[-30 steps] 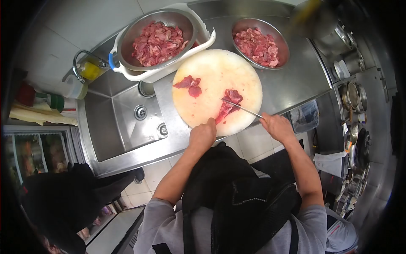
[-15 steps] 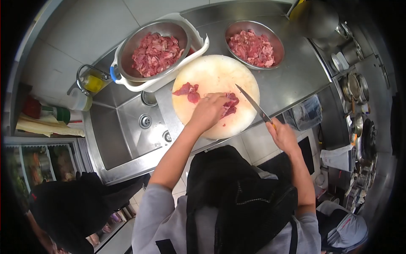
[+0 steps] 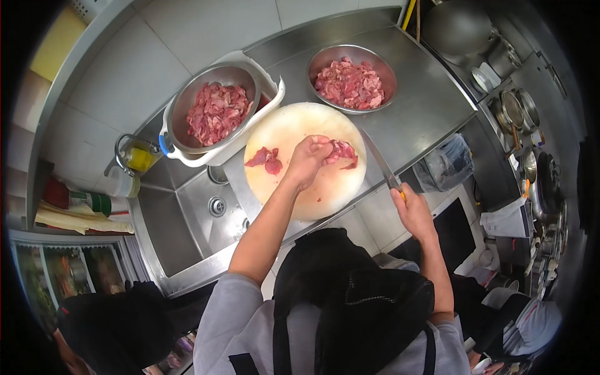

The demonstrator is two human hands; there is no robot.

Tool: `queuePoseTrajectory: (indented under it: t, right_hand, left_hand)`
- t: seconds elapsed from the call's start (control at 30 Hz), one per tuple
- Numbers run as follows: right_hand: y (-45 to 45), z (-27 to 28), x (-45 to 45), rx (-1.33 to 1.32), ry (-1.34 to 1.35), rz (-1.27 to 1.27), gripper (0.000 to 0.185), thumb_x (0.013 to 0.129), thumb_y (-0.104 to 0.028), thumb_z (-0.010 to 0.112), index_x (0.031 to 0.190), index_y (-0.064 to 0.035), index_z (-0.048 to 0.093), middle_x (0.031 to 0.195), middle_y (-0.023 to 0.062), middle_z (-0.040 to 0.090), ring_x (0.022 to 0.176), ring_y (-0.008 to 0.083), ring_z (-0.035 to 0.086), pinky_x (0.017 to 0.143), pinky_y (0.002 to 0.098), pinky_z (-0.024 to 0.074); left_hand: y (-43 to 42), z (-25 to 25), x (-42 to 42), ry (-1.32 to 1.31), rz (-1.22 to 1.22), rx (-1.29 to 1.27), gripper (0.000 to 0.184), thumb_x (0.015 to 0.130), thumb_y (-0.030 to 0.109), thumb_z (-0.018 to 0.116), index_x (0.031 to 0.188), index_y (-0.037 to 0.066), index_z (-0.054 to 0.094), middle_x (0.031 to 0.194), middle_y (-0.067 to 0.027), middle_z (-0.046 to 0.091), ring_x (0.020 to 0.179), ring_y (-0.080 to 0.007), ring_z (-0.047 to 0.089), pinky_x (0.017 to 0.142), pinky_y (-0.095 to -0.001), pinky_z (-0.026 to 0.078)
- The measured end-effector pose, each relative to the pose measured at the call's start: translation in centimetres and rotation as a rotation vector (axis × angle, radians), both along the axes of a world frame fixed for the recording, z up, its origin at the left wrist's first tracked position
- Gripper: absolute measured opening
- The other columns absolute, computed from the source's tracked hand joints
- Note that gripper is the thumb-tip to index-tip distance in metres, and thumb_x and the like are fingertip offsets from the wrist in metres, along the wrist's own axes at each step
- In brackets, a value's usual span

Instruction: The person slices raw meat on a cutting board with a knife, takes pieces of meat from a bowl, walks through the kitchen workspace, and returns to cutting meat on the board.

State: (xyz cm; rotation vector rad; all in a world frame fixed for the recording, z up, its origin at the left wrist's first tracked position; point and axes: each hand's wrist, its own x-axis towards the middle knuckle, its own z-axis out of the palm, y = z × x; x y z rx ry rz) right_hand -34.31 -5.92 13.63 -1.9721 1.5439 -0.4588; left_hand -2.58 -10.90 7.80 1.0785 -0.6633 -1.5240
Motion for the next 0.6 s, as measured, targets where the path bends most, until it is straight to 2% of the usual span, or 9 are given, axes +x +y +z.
queuePoseTrajectory:
  t: [0.07,0.13,0.17,0.23,0.33,0.43,0.47,0.53,0.6]
  right_hand:
    - [-0.2,-0.2,0.7,0.021,-0.005,-0.008,0.031,0.111,-0.034,0.06,0.102,-0.0046,0.058,0.074,0.0246,0.068,0.078,0.0529,0.068,0.069,0.0626,0.049]
    - [0.5,-1.6,1.4,0.062,-0.007,-0.014,0.03,0.111,-0.034,0.06,0.103,-0.005,0.058,0.074,0.0245,0.068,0.078,0.0527,0.068,0.07,0.0623,0.0501]
    - [1.0,-2.7,1.9,0.069,0.025,0.039,0.031,0.111,-0.036,0.059,0.106,-0.0057,0.059,0.077,0.0252,0.07,0.079,0.0533,0.068,0.072,0.0625,0.0518]
    - [1.9,-4.1,3.2,0.089,0.061,0.097,0.031,0.111,-0.038,0.057,0.108,-0.0064,0.06,0.079,0.026,0.071,0.081,0.0539,0.069,0.075,0.0627,0.0535]
    - [3.1,-4.6,5.4,0.271,0.251,0.195,0.037,0.113,-0.043,0.05,0.121,-0.009,0.059,0.097,0.0314,0.073,0.092,0.0586,0.069,0.086,0.0665,0.0541]
    - [3.8,-4.9,6.2,0.296,0.31,0.256,0.036,0.113,-0.042,0.049,0.123,-0.0085,0.057,0.098,0.0315,0.073,0.092,0.0583,0.069,0.086,0.0667,0.0538]
    - [4.0,-4.8,6.3,0.299,0.314,0.261,0.036,0.113,-0.042,0.049,0.123,-0.0085,0.057,0.098,0.0315,0.073,0.092,0.0583,0.069,0.086,0.0667,0.0538]
    - [4.3,-4.3,6.5,0.313,0.345,0.294,0.035,0.114,-0.04,0.047,0.122,-0.0069,0.056,0.097,0.0315,0.073,0.092,0.0581,0.069,0.086,0.0667,0.0539]
    - [4.6,-3.6,6.8,0.319,0.363,0.316,0.035,0.114,-0.039,0.047,0.12,-0.0063,0.055,0.096,0.0315,0.074,0.092,0.0577,0.07,0.086,0.0666,0.0541]
  left_hand:
    - [0.9,-2.1,0.1,0.018,0.051,0.013,0.019,0.102,0.008,0.075,0.116,0.001,0.064,0.1,-0.0057,0.069,0.085,-0.0123,0.068,0.079,-0.0263,0.059]
    - [2.3,-7.2,1.4,-0.504,0.08,-0.002,0.021,0.1,0.006,0.076,0.117,0.0,0.064,0.103,-0.0066,0.069,0.085,-0.0122,0.068,0.08,-0.0278,0.06]
    - [3.4,-7.6,1.6,-0.504,0.078,0.013,0.021,0.1,0.006,0.076,0.117,0.0,0.064,0.103,-0.0066,0.069,0.085,-0.0122,0.068,0.08,-0.0278,0.06]
    - [5.3,-7.8,1.7,-0.785,0.088,0.089,0.022,0.098,0.006,0.076,0.115,-0.001,0.065,0.101,-0.0056,0.07,0.083,-0.0118,0.067,0.077,-0.028,0.059]
    - [7.1,-7.3,1.3,-0.814,0.171,0.054,0.021,0.098,0.009,0.078,0.111,-0.001,0.065,0.091,-0.0048,0.071,0.077,-0.0106,0.066,0.072,-0.0284,0.058]
    - [8.2,-6.9,1.0,-0.96,0.195,0.008,0.017,0.096,0.007,0.078,0.105,0.0,0.065,0.082,-0.0064,0.07,0.071,-0.0131,0.066,0.069,-0.0305,0.057]
    - [8.5,-7.0,0.9,-0.957,0.198,0.014,0.017,0.096,0.007,0.078,0.105,0.0,0.065,0.082,-0.0064,0.07,0.071,-0.0131,0.066,0.069,-0.0305,0.057]
    - [8.9,-7.4,0.8,-1.103,0.219,-0.13,0.016,0.093,0.005,0.078,0.101,0.0,0.065,0.079,-0.0104,0.07,0.068,-0.0182,0.067,0.067,-0.0337,0.057]
    - [9.0,-7.7,0.7,-1.091,0.232,-0.13,0.016,0.092,0.004,0.078,0.099,0.0,0.065,0.08,-0.0116,0.071,0.068,-0.0199,0.068,0.067,-0.0346,0.057]
